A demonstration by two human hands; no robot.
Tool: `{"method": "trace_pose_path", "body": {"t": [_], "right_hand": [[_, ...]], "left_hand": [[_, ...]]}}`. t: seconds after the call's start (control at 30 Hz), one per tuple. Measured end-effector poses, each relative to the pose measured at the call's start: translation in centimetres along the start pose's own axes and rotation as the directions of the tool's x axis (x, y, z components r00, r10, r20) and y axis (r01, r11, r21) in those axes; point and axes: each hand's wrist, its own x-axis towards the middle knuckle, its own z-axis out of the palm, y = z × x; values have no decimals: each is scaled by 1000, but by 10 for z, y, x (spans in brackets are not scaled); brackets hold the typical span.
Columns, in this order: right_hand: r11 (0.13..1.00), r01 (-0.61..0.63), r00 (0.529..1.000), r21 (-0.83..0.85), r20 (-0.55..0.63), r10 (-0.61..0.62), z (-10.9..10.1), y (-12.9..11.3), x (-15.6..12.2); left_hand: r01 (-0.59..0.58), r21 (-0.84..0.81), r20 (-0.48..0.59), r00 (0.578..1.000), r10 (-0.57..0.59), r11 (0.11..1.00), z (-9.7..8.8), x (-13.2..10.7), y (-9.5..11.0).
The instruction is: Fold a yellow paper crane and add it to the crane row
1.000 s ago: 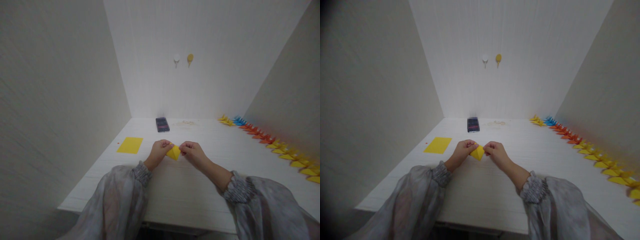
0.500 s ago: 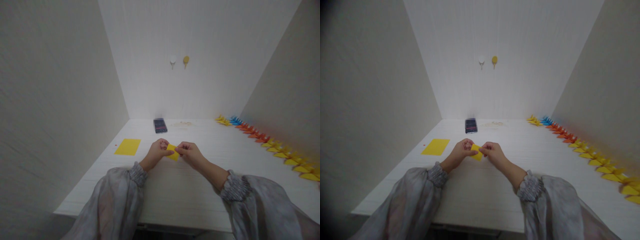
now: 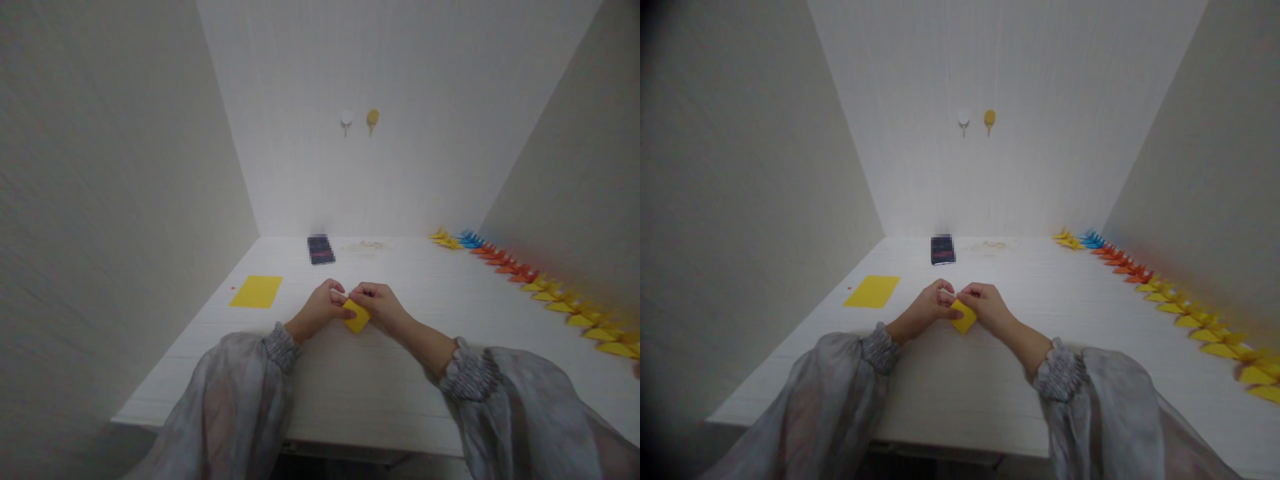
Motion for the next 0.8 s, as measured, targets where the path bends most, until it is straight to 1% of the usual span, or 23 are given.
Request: {"method": "trace_pose_path", "body": {"t": [0.1,0.2,0.37,0.47,0.6,0.8], "right_hand": [[1000,10,1000,-25,-21,-11,-2,2,-1],[996,22,999,-82,-35,-25,-2,4,1],[984,62,998,-169,19,-59,-3,3,2],[975,67,997,-212,40,-60,-5,1,1],[965,62,998,-255,-2,-65,-5,0,-1],[928,105,990,-358,-46,-130,-7,0,1]], "left_hand": [[-2,-18,46,999,3,1000,1,0,2],[8,-35,55,998,-6,999,1,0,3],[21,-87,61,998,-15,996,-3,0,-1],[31,-96,61,998,-25,995,-5,0,-4],[39,-145,118,993,-21,989,-6,1,-4],[58,-203,198,980,-17,977,-5,0,0]]}}
